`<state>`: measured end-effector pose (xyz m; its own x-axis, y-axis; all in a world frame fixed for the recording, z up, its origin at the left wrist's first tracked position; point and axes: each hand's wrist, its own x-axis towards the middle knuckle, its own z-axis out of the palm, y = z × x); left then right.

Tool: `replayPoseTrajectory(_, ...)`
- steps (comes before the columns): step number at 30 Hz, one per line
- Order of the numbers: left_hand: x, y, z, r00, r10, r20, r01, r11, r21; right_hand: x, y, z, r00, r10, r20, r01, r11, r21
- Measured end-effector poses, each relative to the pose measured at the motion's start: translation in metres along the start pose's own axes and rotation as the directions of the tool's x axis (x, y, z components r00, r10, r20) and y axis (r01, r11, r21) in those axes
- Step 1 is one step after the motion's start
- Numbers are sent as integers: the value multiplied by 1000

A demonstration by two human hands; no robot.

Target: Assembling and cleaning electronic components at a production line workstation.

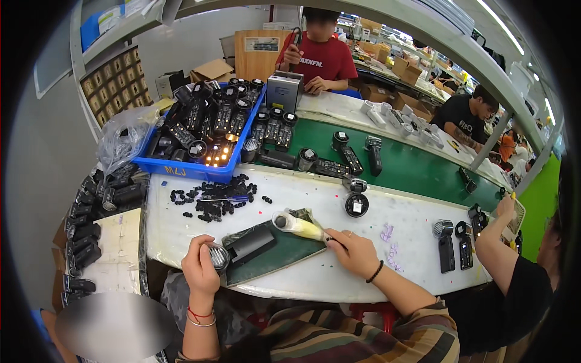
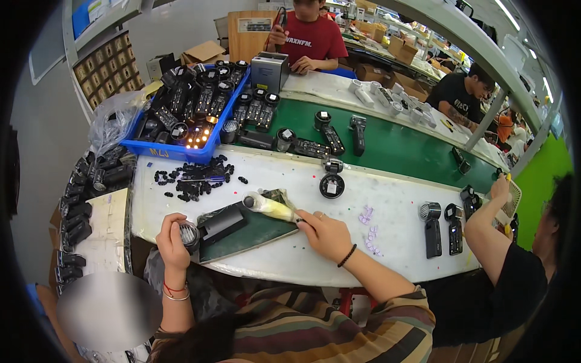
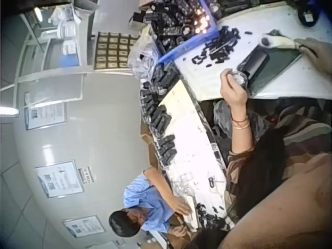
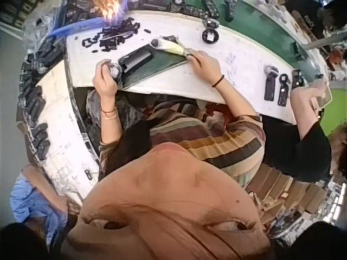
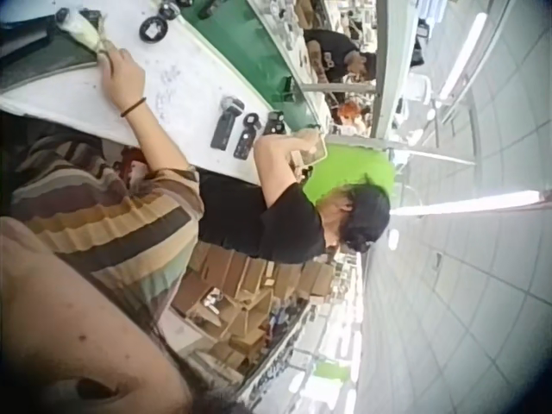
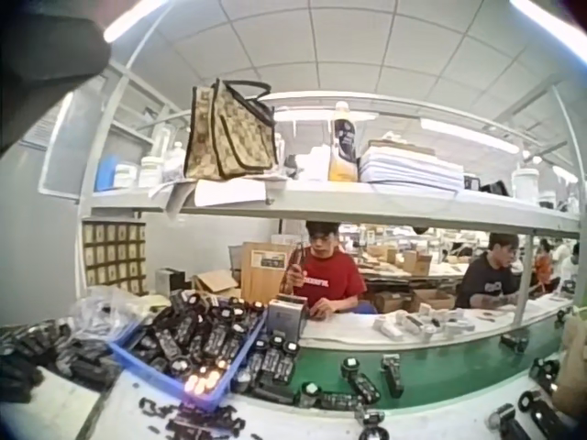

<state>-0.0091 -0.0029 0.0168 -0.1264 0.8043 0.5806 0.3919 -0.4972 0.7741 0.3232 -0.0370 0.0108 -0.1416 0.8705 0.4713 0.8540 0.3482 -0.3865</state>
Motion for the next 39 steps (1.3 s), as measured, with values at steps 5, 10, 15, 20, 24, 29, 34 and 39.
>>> replayPoseTrajectory(5, 2, 2, -4, 998, -60, 6, 60, 991, -121, 31, -6, 11, 973, -197, -118, 171, 965, -199)
replayPoseTrajectory(10, 23, 49, 12, 976, 205, 66, -198, 975, -100, 73, -83, 26, 753, -658, 14, 653, 749, 116)
replayPoseTrajectory(15, 33, 56, 10, 988, 81, -131, -143, 798, -586, 111, -90, 57, 799, -532, -280, 601, 728, 329)
replayPoseTrajectory(20, 18, 13, 21, 912, -179, 369, 373, 735, -566, 91, -102, 84, 896, -243, 371, -376, 28, 926)
replayPoseTrajectory(24, 11, 9, 29, 814, -175, 554, 486, 728, -484, 89, -96, 99, 862, -195, 468, -472, 30, 881)
replayPoseTrajectory(29, 17, 3, 27, 737, -212, 642, 608, 625, -491, 95, -96, 102, 832, -222, 508, -523, -8, 852)
replayPoseTrajectory(34, 14, 2, 33, 782, -251, 570, 578, 635, -512, 98, -94, 102, 794, -231, 562, -591, -76, 803)
replayPoseTrajectory(39, 14, 0, 29, 794, -280, 539, 592, 555, -585, 95, -94, 105, 802, -263, 537, -569, -60, 820)
